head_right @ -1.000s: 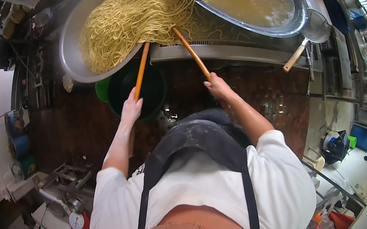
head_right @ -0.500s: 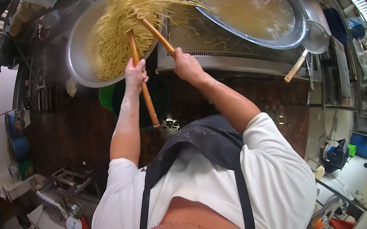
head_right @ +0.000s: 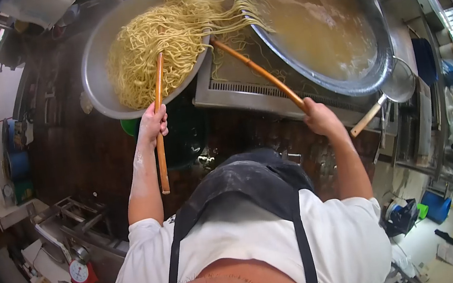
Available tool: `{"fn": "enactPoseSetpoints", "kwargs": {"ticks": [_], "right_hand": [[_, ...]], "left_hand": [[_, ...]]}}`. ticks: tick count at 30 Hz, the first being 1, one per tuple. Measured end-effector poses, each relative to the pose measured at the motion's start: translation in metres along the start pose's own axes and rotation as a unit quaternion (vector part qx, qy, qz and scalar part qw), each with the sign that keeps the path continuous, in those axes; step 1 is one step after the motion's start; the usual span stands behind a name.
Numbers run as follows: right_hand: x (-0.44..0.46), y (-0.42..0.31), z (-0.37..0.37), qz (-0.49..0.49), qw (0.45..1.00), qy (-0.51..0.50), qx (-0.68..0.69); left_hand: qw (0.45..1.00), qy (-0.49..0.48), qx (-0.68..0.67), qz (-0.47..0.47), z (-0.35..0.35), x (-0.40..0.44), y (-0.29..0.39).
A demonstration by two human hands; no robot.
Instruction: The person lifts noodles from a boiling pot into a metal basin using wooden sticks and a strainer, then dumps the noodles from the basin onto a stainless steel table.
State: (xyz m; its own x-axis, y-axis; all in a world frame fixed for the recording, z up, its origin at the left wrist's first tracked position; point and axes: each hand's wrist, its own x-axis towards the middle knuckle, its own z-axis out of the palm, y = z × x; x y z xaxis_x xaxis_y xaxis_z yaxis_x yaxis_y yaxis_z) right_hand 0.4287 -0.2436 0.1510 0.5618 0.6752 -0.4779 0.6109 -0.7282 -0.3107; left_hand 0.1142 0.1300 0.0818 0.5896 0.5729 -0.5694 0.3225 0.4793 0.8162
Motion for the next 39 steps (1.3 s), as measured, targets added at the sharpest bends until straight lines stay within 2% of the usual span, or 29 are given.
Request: {"fn": "enactPoseSetpoints", "kwargs": {"ticks": [3, 4, 6, 7, 8, 9, 11, 12, 15, 18, 21, 24, 26, 28, 30, 31, 33, 35, 38, 39], "right_hand": [[0.098, -0.004, 0.037, -0.042, 0.998, 0.023, 0.051], [0.134, -0.022, 0.041, -0.025, 0.997, 0.015, 0.072], [0.236, -0.042, 0.077, -0.082, 0.985, 0.05, 0.145], [0.274, -0.066, 0.077, -0.095, 0.981, 0.077, 0.152], [0.311, -0.09, 0.066, -0.074, 0.978, 0.049, 0.188], [0.345, -0.107, 0.053, -0.078, 0.967, 0.063, 0.233], [0.369, -0.128, 0.03, -0.095, 0.953, 0.068, 0.28], [0.367, -0.141, 0.007, -0.109, 0.952, 0.059, 0.279], [0.342, -0.172, -0.024, -0.236, 0.956, 0.099, 0.144], [0.289, -0.215, -0.047, -0.24, 0.968, 0.063, 0.049], [0.277, -0.215, -0.03, -0.284, 0.954, 0.09, -0.018], [0.215, -0.218, -0.069, -0.291, 0.94, 0.056, -0.168], [0.173, -0.225, -0.114, -0.287, 0.924, 0.079, -0.241], [0.168, -0.214, -0.152, -0.354, 0.874, 0.155, -0.294], [0.139, -0.207, -0.196, -0.367, 0.869, 0.192, -0.27], [0.123, -0.209, -0.216, -0.313, 0.901, 0.18, -0.24], [0.103, -0.197, -0.247, -0.277, 0.91, 0.199, -0.234], [0.094, -0.161, -0.271, -0.315, 0.87, 0.249, -0.285], [0.117, -0.113, -0.291, -0.255, 0.941, 0.188, -0.123], [0.13, -0.102, -0.294, -0.182, 0.946, 0.197, -0.183]], "left_hand": [[1.0, 0.014, -0.007, -0.009, 0.015, 0.007, 0.005], [1.0, 0.02, -0.012, -0.015, 0.022, 0.008, 0.005], [0.999, 0.031, -0.022, -0.016, 0.036, 0.013, 0.009], [0.999, 0.037, -0.027, -0.019, 0.041, 0.015, 0.009], [0.998, 0.044, -0.034, -0.02, 0.046, 0.018, 0.009], [0.998, 0.052, -0.033, -0.017, 0.049, 0.021, 0.009], [0.998, 0.055, -0.037, -0.008, 0.056, 0.019, 0.013], [0.997, 0.057, -0.043, -0.003, 0.058, 0.018, 0.014], [0.994, 0.05, -0.099, 0.018, 0.059, 0.012, 0.012], [0.985, 0.074, -0.152, 0.04, 0.049, 0.002, 0.024], [0.978, 0.079, -0.18, 0.067, 0.012, -0.006, 0.024], [0.98, 0.065, -0.177, 0.063, -0.017, -0.024, 0.024], [0.982, 0.074, -0.164, 0.052, -0.023, -0.036, 0.02], [0.982, 0.077, -0.166, 0.047, -0.023, -0.04, 0.017], [0.979, 0.083, -0.182, 0.042, -0.022, -0.045, 0.011], [0.98, 0.085, -0.176, 0.041, -0.021, -0.049, 0.01], [0.982, 0.085, -0.162, 0.044, -0.016, -0.049, 0.014], [0.982, 0.085, -0.165, 0.042, -0.017, -0.044, 0.013], [0.984, 0.091, -0.152, 0.032, -0.018, -0.04, 0.013], [0.984, 0.095, -0.148, 0.03, -0.015, -0.039, 0.013]]}}
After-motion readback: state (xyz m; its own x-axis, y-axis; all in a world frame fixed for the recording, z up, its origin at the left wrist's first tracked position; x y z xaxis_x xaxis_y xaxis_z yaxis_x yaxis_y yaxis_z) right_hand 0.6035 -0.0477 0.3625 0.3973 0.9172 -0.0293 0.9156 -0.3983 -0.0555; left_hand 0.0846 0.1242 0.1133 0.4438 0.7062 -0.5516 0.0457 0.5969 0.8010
